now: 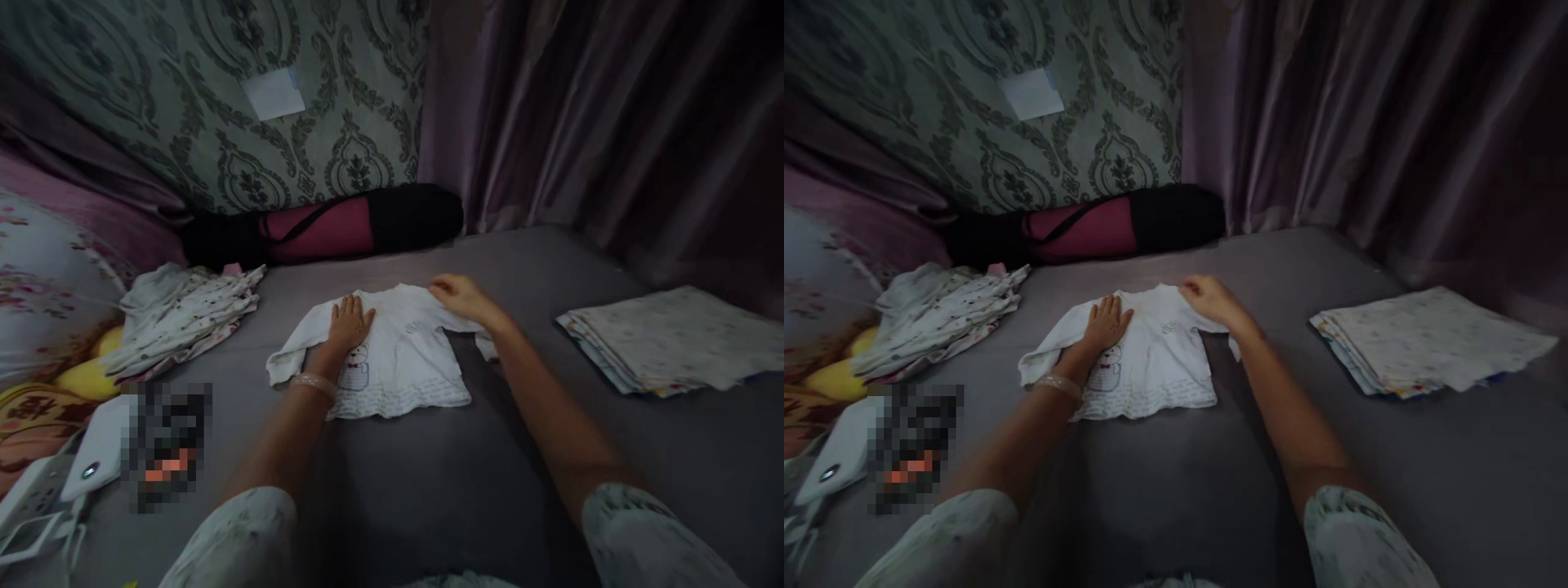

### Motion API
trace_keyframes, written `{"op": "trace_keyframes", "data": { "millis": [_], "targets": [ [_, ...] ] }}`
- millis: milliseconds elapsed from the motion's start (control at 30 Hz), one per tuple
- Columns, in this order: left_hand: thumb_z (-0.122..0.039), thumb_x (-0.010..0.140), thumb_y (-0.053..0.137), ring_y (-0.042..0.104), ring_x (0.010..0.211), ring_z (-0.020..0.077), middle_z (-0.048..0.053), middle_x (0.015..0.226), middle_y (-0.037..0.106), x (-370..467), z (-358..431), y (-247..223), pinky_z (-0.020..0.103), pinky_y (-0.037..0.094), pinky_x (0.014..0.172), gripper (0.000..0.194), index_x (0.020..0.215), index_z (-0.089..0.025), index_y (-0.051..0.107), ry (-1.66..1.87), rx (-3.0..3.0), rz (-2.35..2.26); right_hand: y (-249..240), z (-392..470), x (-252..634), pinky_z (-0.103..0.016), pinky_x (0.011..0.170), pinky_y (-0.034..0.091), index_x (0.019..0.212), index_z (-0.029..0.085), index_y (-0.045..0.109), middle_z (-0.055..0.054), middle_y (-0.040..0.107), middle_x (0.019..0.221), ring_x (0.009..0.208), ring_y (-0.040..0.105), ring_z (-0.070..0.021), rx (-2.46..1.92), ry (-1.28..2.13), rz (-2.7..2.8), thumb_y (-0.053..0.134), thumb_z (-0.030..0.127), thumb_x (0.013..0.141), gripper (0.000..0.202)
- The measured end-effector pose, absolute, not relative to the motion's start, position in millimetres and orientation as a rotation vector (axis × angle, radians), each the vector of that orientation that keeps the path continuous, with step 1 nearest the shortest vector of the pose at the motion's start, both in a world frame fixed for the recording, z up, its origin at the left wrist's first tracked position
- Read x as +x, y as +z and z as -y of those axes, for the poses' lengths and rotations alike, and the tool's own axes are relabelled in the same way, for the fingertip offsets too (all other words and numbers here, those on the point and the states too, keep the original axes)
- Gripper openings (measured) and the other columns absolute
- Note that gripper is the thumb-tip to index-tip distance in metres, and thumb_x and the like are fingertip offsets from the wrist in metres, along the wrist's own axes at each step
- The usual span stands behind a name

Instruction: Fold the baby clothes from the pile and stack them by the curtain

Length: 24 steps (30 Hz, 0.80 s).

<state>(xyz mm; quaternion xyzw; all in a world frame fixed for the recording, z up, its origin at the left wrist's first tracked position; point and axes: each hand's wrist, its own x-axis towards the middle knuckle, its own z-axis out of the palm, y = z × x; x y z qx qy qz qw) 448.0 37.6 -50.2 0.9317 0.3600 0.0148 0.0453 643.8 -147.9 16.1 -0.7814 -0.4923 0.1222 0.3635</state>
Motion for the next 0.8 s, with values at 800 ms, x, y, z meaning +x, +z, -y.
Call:
{"op": "trace_keyframes", "data": {
  "millis": [800],
  "targets": [
    [-0.030,0.097,0.038,0.042,0.135,0.0258,0.016,0.141,0.051,548.7,51.0,-66.6,0.046,0.033,0.113,0.042,0.133,-0.012,0.050,0.550,2.735,-0.520,36.2,275.9,683.6,-0.042,0.093,0.036,0.100,0.026,0.071,-0.008,0.063,0.111,0.112,0.050,-0.0276,-2.769,0.123,1.308,0.052,0.000,0.074,0.042]
  ]
}}
